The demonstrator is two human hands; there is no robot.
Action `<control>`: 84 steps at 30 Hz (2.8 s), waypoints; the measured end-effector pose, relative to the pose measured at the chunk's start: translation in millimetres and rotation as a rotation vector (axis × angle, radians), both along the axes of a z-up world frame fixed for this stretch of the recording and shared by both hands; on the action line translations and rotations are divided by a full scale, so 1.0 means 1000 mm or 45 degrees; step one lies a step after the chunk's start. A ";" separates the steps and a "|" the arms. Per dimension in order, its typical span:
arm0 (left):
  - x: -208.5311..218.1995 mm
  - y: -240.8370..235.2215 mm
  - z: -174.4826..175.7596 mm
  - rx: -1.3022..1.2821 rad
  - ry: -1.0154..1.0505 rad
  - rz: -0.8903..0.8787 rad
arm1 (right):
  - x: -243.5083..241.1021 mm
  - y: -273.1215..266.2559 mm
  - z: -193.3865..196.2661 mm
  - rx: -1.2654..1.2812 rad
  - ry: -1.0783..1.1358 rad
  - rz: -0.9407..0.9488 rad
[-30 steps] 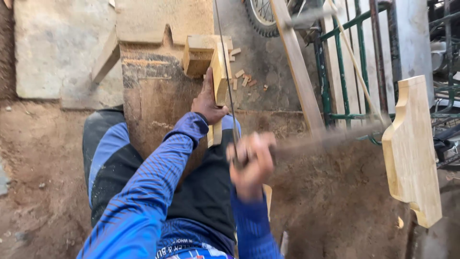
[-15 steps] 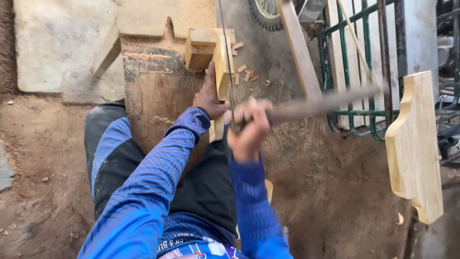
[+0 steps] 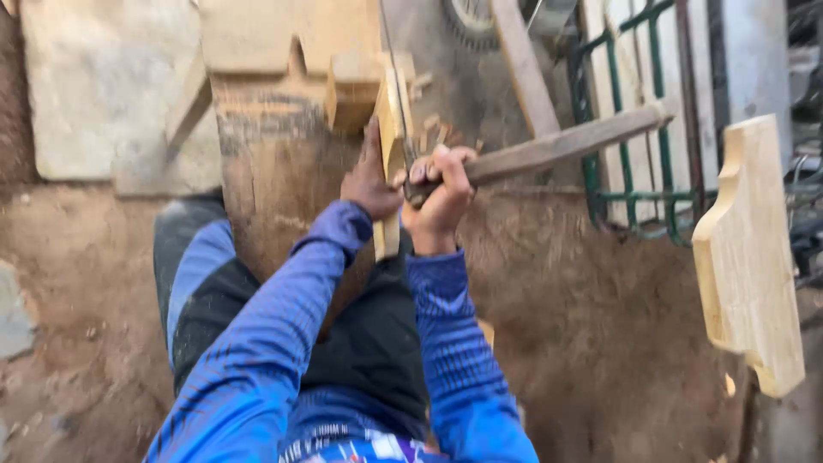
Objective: The person sits on the ground and uses a bow saw to cut a small piece of wood that is clamped to a larger wooden block. The person holds the wood steady with their left hand while operating the saw with their right hand.
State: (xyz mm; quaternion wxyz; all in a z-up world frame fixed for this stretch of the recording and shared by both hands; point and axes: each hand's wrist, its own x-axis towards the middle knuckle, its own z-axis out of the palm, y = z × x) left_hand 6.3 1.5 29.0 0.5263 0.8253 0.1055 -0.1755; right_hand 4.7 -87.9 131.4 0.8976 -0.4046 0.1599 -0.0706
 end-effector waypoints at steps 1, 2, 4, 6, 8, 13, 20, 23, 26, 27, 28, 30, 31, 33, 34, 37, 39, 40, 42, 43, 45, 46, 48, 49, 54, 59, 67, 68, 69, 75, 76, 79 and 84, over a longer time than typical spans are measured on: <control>0.001 -0.003 -0.014 0.005 -0.023 0.010 | 0.004 0.000 0.000 0.005 -0.023 0.010; 0.003 -0.006 -0.030 0.003 -0.185 0.067 | 0.008 0.000 -0.001 0.009 0.004 -0.014; -0.030 -0.011 -0.048 0.007 -0.265 0.110 | -0.008 -0.003 -0.011 0.013 0.114 -0.049; -0.049 -0.009 -0.041 -0.126 -0.207 0.152 | -0.008 -0.004 -0.016 0.032 0.055 -0.047; -0.095 -0.002 -0.032 -0.085 -0.319 0.083 | -0.006 -0.005 -0.015 0.032 0.032 -0.041; -0.211 0.063 -0.005 0.142 -0.403 -0.292 | -0.004 -0.011 -0.023 -0.022 0.001 0.009; -0.349 0.225 -0.010 0.628 -0.122 0.052 | -0.001 -0.011 -0.024 -0.108 -0.079 -0.001; -0.406 0.241 -0.085 0.181 0.097 0.534 | 0.002 -0.013 -0.026 -0.104 -0.067 0.032; -0.371 0.208 -0.032 0.161 0.023 0.585 | 0.001 -0.017 -0.027 -0.153 -0.040 0.041; -0.349 0.194 0.013 0.214 -0.095 0.540 | 0.004 -0.017 -0.026 -0.202 -0.045 0.037; -0.336 0.183 0.035 0.200 -0.092 0.555 | 0.005 -0.019 -0.027 -0.217 -0.047 0.051; -0.311 0.162 0.079 -0.285 -0.486 0.316 | 0.008 -0.023 -0.028 -0.170 -0.034 0.138; -0.308 0.153 0.102 -0.298 -0.474 0.337 | 0.007 -0.024 -0.028 -0.187 -0.022 0.155; -0.299 0.138 0.148 -1.451 -0.468 -0.136 | 0.008 -0.024 -0.027 -0.210 0.013 0.137; -0.300 0.134 0.166 -1.458 -0.474 -0.111 | 0.009 -0.026 -0.026 -0.221 0.020 0.158; -0.302 0.114 0.202 -2.277 -0.296 -0.683 | 0.011 -0.028 -0.028 -0.250 -0.013 0.171; -0.310 0.082 0.200 -2.400 -0.530 -0.922 | 0.009 -0.029 -0.028 -0.262 -0.009 0.124; -0.324 0.059 0.189 -2.398 -0.524 -0.909 | 0.009 -0.028 -0.028 -0.257 0.002 0.129; -0.351 0.014 0.167 -2.108 -0.911 -1.006 | 0.009 -0.030 -0.029 -0.239 0.002 0.100; -0.355 0.007 0.162 -2.112 -0.902 -1.000 | 0.009 -0.030 -0.029 -0.239 0.012 0.097; -0.363 -0.007 0.153 -2.039 -1.043 -1.001 | 0.010 -0.033 -0.030 -0.246 -0.030 0.109; -0.356 -0.004 0.159 -2.047 -1.032 -0.993 | 0.011 -0.032 -0.030 -0.248 -0.017 0.105; -0.342 0.001 0.169 -2.182 -1.175 -0.885 | 0.012 -0.032 -0.031 -0.264 -0.057 0.116; -0.328 0.023 0.182 -2.191 -1.161 -0.871 | 0.010 -0.033 -0.032 -0.267 -0.039 0.114; -0.247 0.072 0.176 -1.673 -0.709 -0.498 | 0.013 -0.039 -0.033 -0.222 -0.130 0.138; -0.166 0.015 0.033 -0.774 -0.277 0.372 | 0.010 -0.034 -0.035 -0.244 -0.106 0.114; -0.051 -0.029 -0.027 -0.044 -0.107 0.354 | -0.002 -0.019 -0.026 -0.155 -0.148 0.063; -0.044 -0.034 -0.027 -0.069 0.012 0.380 | -0.003 -0.019 -0.026 -0.137 -0.154 0.066; -0.038 -0.038 -0.027 -0.092 0.131 0.402 | -0.005 -0.018 -0.026 -0.118 -0.160 0.066; -0.041 -0.055 -0.040 -0.197 0.026 0.654 | -0.010 -0.012 -0.014 0.018 -0.121 0.110; -0.040 -0.062 -0.053 -0.198 0.016 0.659 | -0.008 -0.013 -0.010 0.018 -0.130 0.115; -0.043 -0.067 -0.067 -0.123 -0.221 0.650 | -0.004 -0.011 0.006 0.097 -0.146 0.170; -0.024 -0.056 -0.026 -0.160 -0.213 0.629 | 0.009 -0.004 0.039 0.178 -0.245 0.226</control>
